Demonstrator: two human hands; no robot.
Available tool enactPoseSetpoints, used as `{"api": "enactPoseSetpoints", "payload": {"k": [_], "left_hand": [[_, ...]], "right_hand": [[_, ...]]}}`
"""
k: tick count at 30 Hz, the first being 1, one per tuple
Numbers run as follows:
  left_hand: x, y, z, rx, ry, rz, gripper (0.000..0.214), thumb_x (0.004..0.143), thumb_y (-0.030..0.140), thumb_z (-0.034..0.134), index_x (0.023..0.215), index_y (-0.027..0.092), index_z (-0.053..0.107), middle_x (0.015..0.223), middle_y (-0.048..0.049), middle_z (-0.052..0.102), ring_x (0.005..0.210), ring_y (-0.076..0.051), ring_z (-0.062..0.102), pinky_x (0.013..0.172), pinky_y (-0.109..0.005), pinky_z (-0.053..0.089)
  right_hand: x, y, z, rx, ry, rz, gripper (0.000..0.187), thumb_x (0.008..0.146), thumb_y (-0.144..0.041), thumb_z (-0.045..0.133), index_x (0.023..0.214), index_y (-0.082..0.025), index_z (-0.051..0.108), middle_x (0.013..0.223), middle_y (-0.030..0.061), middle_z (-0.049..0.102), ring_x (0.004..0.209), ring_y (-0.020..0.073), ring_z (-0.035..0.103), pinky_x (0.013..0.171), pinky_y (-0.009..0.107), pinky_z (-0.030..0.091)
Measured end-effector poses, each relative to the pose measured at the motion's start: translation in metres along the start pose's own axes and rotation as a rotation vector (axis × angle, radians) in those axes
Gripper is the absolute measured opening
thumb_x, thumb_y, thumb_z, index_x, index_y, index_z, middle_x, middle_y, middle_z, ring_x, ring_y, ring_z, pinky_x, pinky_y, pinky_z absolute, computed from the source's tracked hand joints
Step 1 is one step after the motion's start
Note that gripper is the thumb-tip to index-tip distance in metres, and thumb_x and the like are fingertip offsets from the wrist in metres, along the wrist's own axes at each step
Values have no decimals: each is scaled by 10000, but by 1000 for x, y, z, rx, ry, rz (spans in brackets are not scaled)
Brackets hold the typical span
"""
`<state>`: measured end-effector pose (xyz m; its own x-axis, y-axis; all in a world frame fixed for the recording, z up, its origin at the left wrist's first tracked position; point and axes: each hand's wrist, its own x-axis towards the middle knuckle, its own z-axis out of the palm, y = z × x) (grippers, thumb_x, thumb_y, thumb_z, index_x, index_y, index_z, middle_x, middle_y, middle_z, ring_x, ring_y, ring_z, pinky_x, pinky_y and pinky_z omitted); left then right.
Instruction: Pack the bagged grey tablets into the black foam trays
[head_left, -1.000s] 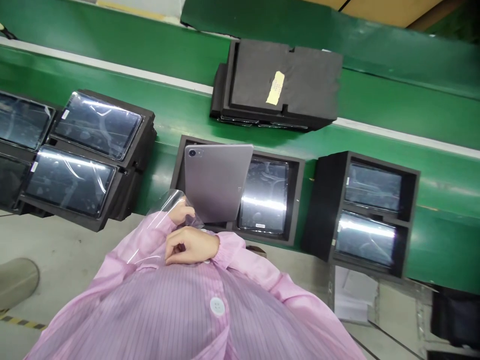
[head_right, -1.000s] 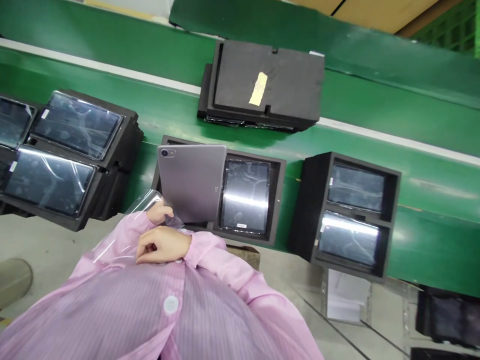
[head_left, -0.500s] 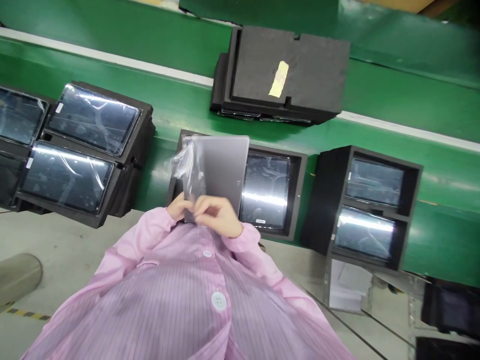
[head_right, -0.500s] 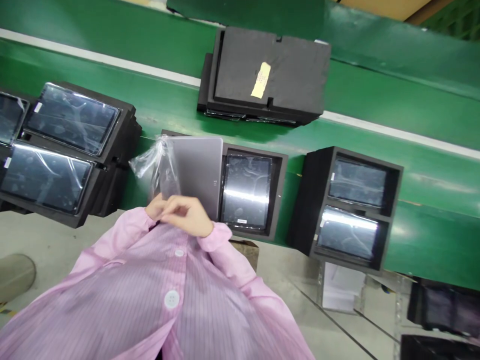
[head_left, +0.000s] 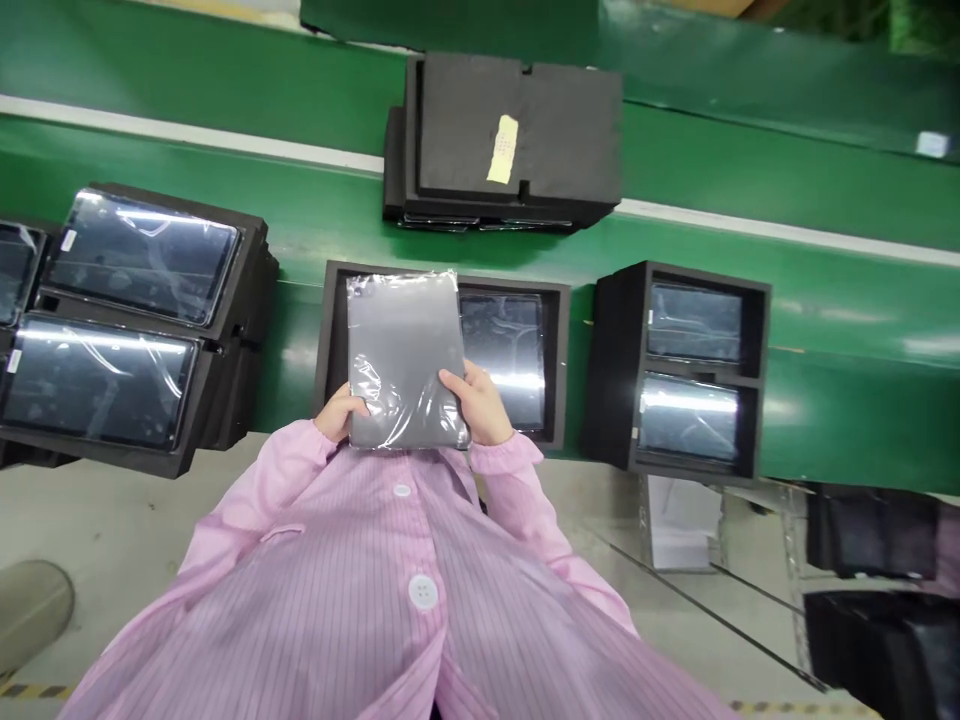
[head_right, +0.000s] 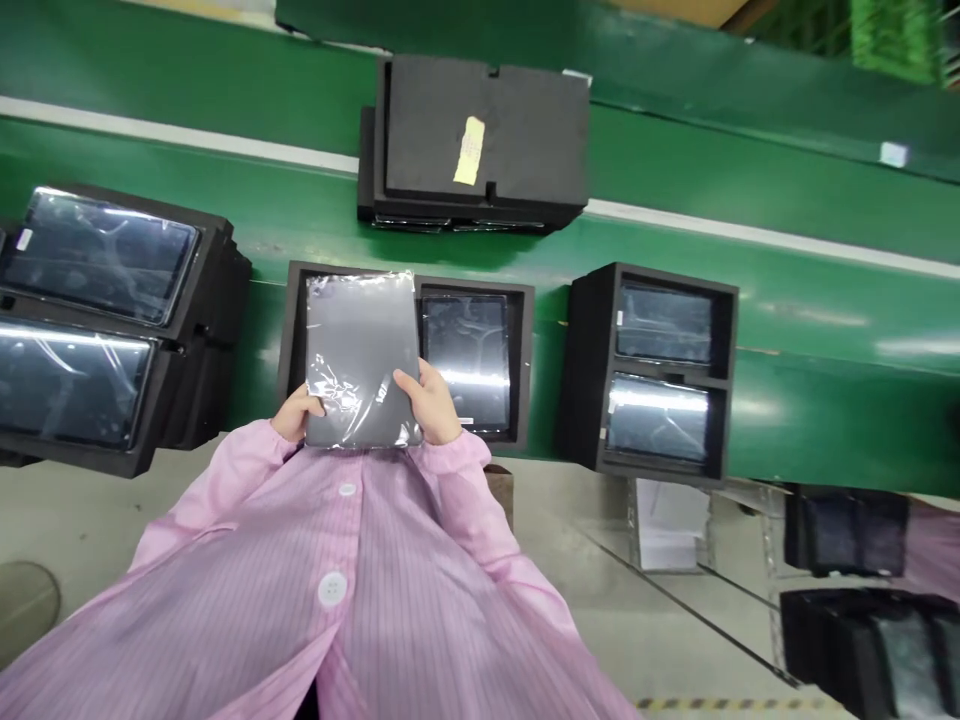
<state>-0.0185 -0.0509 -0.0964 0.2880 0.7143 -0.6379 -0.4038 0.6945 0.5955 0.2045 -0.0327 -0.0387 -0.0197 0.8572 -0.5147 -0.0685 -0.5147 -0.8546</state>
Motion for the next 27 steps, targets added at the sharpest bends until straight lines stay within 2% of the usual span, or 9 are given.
{"api": "enactPoseSetpoints", "payload": {"k": [4,7,11,13,15,18,22,24,27], "left_hand": [[-3,7,3,124,-60,71,827,580,203,693,1384,195,501,1277,-96,665,1220,-288,595,1052,-432,424],[-9,17,7,229,-97,145,816,715,334,669,1477,209,405,1481,-139,514,1404,-310,440,1147,-488,341],[-23,33,19,266,-183,218,716,836,537,565,1467,224,435,1513,-139,482,1392,-342,456,1094,-512,432],[-28,38,21,310,-75,320,709,842,553,568,1457,221,449,1493,-125,507,1367,-330,490,1108,-490,437],[-27,37,17,402,143,416,671,838,478,618,1431,199,476,1469,-116,534,1362,-300,501,1156,-446,399],[-15,24,6,546,349,437,629,852,343,602,1440,175,453,1457,-128,544,1359,-260,513,1180,-411,376],[-5,4,-1,859,446,402,627,890,313,504,1481,138,388,1486,-169,497,1408,-268,454,1215,-443,311],[-10,2,0,1053,458,432,641,885,339,519,1467,91,410,1505,-218,447,1439,-318,398,1221,-491,279],[-24,10,2,1353,471,623,653,880,408,537,1424,53,470,1576,-262,302,1510,-388,214,1225,-570,204]], "right_hand": [[-24,-29,-9,-286,166,-120,313,795,-408,605,1008,-181,636,950,71,725,873,256,674,818,419,524],[-43,-46,-3,-625,248,-216,354,857,-346,554,1164,-189,638,926,77,731,840,280,690,837,467,529],[-59,-39,27,-596,22,-354,513,872,-315,580,1376,-224,551,1226,96,697,971,257,717,877,427,571],[-60,-27,35,-542,-181,-429,434,857,-279,599,1287,-237,637,1269,75,688,1021,228,715,923,396,571],[-54,-16,30,-518,-261,-417,329,853,-269,607,1165,-244,709,1157,54,741,966,209,733,922,390,576],[-37,-8,-5,-524,42,-366,282,857,-285,615,1114,-247,723,1102,51,758,982,216,728,952,409,564],[-10,-5,-80,-701,577,-220,439,881,-245,557,1310,-165,608,1359,142,619,1310,273,543,1143,466,392],[-1,-3,-113,-806,706,-45,555,881,-254,570,1397,-59,509,1436,229,524,1383,319,459,1169,472,333],[7,6,-142,-812,723,129,569,896,-325,581,1345,20,530,1339,301,573,1296,375,534,1103,483,382]]}}
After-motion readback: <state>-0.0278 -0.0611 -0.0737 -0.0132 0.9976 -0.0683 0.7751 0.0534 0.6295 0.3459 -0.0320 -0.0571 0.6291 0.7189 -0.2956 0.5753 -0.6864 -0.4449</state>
